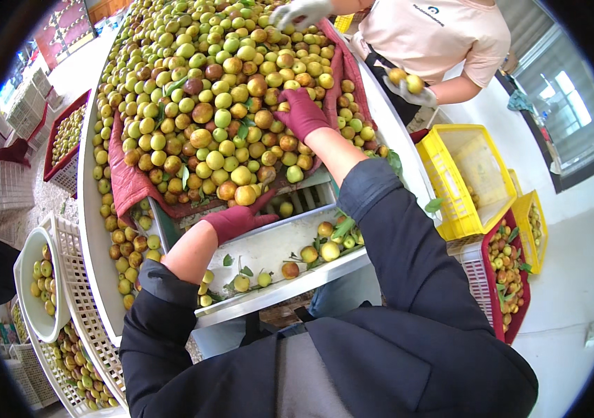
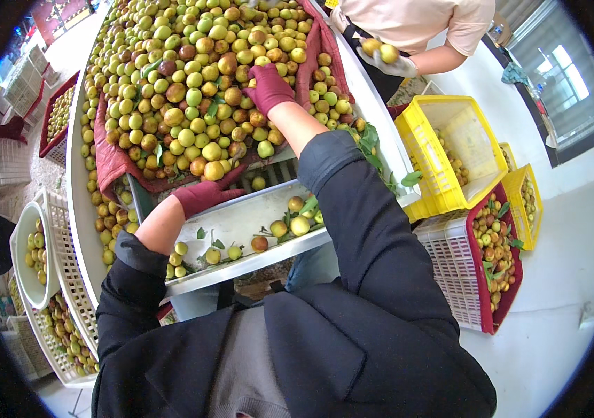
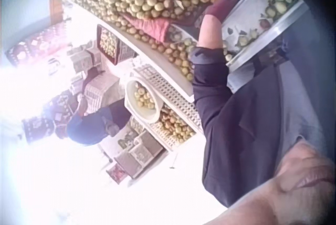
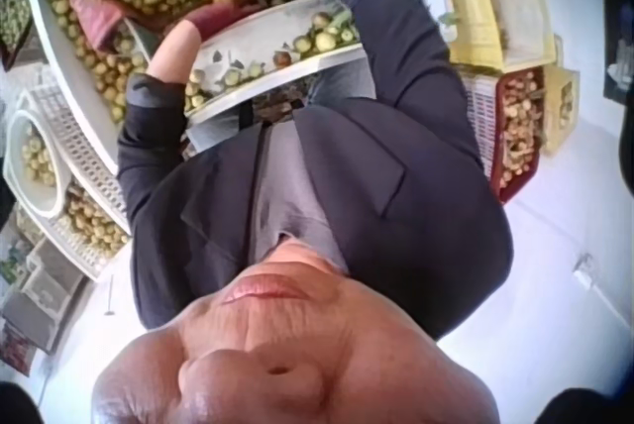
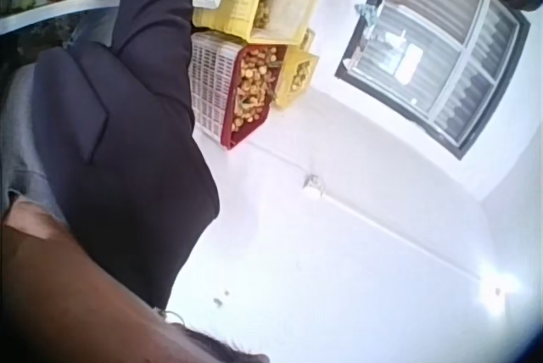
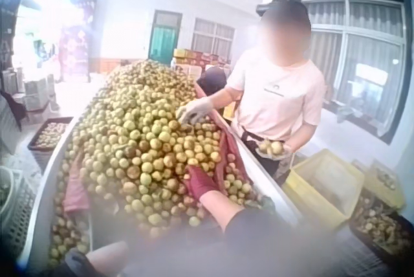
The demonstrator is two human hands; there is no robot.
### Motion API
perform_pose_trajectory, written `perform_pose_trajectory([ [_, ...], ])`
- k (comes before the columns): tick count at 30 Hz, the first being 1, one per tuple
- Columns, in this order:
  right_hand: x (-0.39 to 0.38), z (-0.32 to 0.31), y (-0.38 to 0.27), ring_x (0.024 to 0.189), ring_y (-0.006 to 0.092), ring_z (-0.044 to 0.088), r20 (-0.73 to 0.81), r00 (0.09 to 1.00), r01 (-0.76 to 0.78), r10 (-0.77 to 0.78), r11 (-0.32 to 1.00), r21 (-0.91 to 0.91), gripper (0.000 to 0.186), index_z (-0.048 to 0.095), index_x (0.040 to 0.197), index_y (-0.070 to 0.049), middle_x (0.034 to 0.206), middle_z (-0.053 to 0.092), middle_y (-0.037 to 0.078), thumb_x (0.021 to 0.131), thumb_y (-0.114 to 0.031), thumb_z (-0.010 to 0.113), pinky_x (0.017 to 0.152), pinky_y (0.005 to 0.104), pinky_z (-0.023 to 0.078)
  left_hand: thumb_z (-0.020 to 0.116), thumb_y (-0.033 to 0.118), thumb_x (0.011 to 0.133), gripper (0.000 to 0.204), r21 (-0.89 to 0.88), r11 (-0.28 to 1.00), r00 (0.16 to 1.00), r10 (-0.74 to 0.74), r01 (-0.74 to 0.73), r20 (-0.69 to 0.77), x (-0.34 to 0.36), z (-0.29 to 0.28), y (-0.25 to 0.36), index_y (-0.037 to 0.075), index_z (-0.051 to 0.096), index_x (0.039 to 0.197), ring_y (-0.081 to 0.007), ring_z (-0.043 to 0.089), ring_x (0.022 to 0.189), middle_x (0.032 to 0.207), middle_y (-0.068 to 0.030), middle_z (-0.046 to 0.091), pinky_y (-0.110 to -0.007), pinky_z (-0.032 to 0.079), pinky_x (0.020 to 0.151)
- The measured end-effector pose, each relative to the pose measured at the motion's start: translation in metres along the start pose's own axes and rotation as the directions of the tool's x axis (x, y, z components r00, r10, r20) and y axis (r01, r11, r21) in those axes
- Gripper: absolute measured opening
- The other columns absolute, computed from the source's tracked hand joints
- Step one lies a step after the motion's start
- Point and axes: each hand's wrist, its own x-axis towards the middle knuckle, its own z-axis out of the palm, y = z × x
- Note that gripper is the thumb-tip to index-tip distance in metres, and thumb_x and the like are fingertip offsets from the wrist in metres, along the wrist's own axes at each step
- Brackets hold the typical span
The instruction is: The person sorts olives on a conveyor belt, picking them up and placing them into a tray. Another person assists by moving olives on the belt. The task continues with repetitive picking and placing motions.
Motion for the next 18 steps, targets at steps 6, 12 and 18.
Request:
perform_pose_trajectory([
  [6,-0.042,-0.043,0.028,0.100,0.0338,0.057,-0.333,0.923,0.270,-0.194,0.942,0.201,0.025,0.063,0.095,-0.012,0.103,0.057,0.014,0.073,-0.019,0.071,0.087,0.0407,0.047,0.047,0.056,0.094,0.078,0.042,0.999,1.000,0.001,0.000,-0.027,-0.001,0.001,0.001,0.020,0.014,0.154,-0.0354,0.027,0.142,0.152,-0.0225,0.029,-0.038,0.025,0.114],
  [12,-0.195,-0.196,0.124,0.101,0.0293,0.057,-0.542,0.817,0.182,-0.195,0.980,-0.078,0.035,0.062,0.106,-0.006,0.103,0.058,0.012,0.072,0.001,0.069,0.090,0.0375,0.045,0.048,0.054,0.094,0.077,0.103,0.994,0.998,0.027,-0.021,-0.060,0.004,0.005,-0.015,0.021,0.012,0.154,-0.0377,0.028,0.141,0.152,-0.0223,0.029,-0.040,0.026,0.114],
  [18,-0.386,-0.354,0.238,0.103,0.0320,0.058,-0.725,0.688,-0.447,0.015,0.796,-0.408,0.028,0.062,0.112,-0.004,0.110,0.062,0.015,0.085,-0.010,0.063,0.091,0.0406,0.046,0.049,0.051,0.095,0.075,0.091,0.993,0.994,0.086,-0.080,-0.062,0.009,0.006,-0.014,0.020,0.013,0.154,-0.0376,0.029,0.140,0.149,-0.0244,0.033,-0.041,0.025,0.113],
])
